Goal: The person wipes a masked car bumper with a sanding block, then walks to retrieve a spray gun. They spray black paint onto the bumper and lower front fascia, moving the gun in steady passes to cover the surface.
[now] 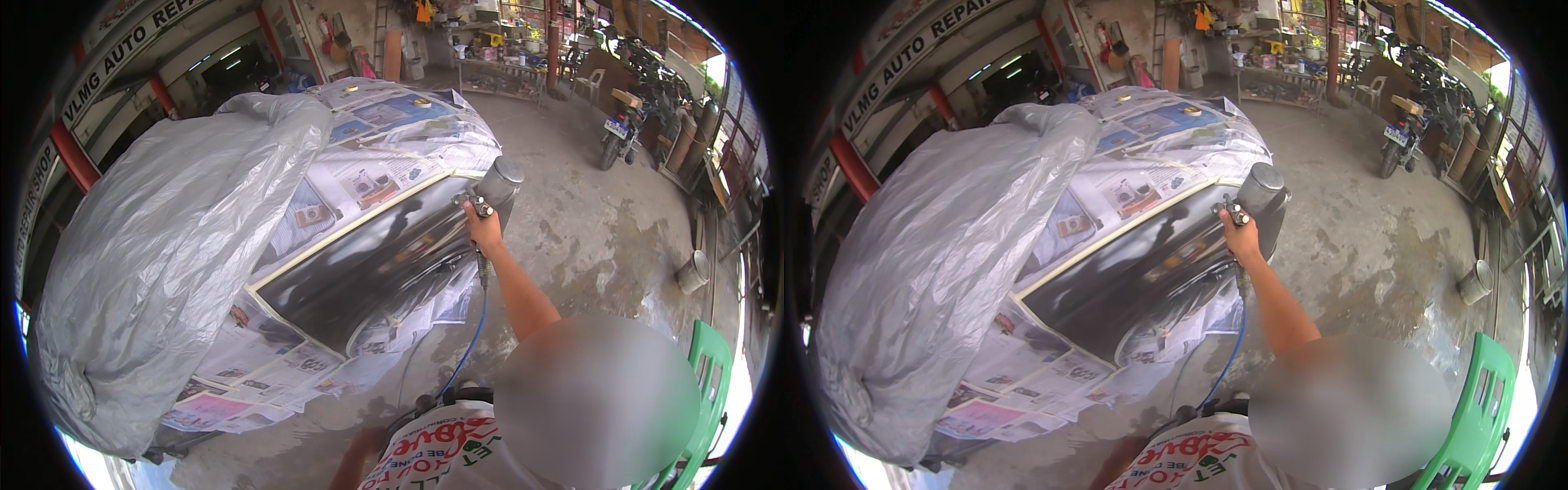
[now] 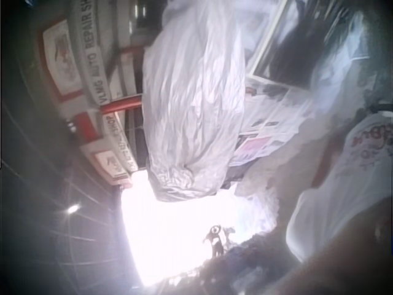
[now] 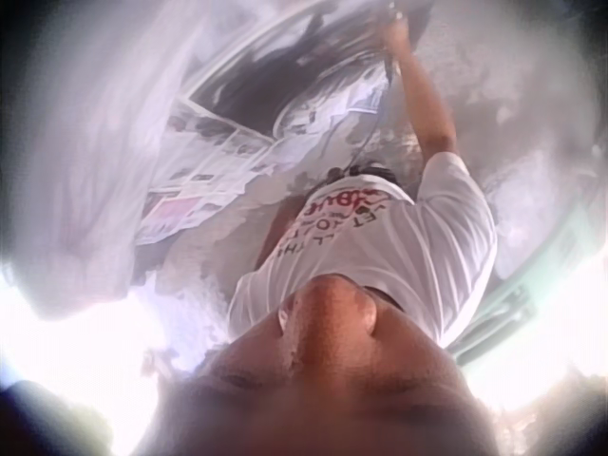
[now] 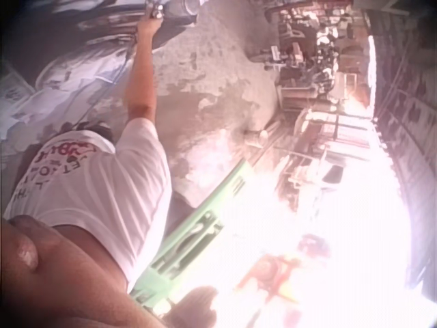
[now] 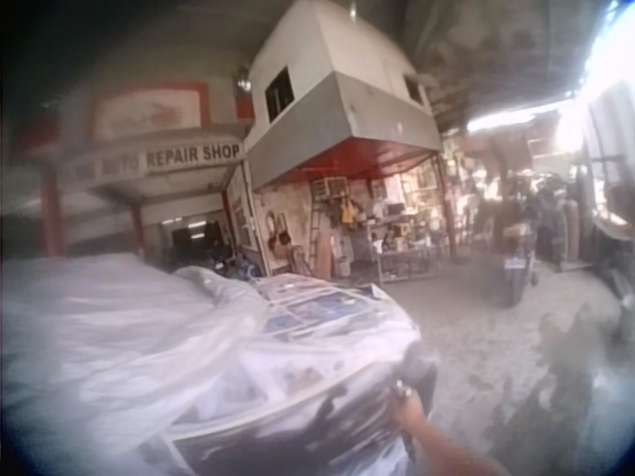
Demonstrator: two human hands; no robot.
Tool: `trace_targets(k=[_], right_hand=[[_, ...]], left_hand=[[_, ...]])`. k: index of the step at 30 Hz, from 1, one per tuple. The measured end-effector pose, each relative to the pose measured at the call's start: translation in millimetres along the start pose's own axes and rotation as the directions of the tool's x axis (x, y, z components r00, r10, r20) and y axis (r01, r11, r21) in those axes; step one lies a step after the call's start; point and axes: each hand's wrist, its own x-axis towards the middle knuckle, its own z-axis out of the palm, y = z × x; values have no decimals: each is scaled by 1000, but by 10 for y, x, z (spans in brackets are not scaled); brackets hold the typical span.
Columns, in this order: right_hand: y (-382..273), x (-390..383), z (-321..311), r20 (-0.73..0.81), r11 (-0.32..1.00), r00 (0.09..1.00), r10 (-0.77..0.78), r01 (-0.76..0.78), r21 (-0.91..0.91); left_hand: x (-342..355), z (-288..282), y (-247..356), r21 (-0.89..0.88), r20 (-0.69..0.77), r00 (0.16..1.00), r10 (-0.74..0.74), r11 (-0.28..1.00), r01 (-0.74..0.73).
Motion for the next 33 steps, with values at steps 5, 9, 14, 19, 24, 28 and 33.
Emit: trace_targets(k=[5, 9, 14, 19, 24, 28, 33], right_hand=[[-21, 607, -228, -159, 979, 987, -34, 1, -205], [-94, 1089, -395, -148, 824, 974, -173, 60, -564], [-343, 949, 41, 98, 868, 995, -26, 72, -492], [-473, 247, 652, 259, 876, 964, -61, 177, -450], [-529, -671, 1446, 434, 931, 895, -103, 240, -276], [-542, -1422, 1949, 475, 976, 880, 2, 102, -194], [-629, -2329, 2837, 556, 990, 831, -21, 94, -102]], left_hand=[[181, -122, 444, -153, -48, 996, -81, 985, 73], [397, -191, 673, -199, -73, 997, -37, 980, 22], [399, -50, 628, -289, -113, 993, -35, 957, 1], [217, 279, 242, -392, -208, 978, -23, 918, -62], [-121, 721, -359, -438, -315, 947, -58, 894, -91], [-640, 608, -580, -465, -9, 995, -100, 881, 85], [-1220, 920, -1184, -457, 78, 977, -198, 864, 212]])
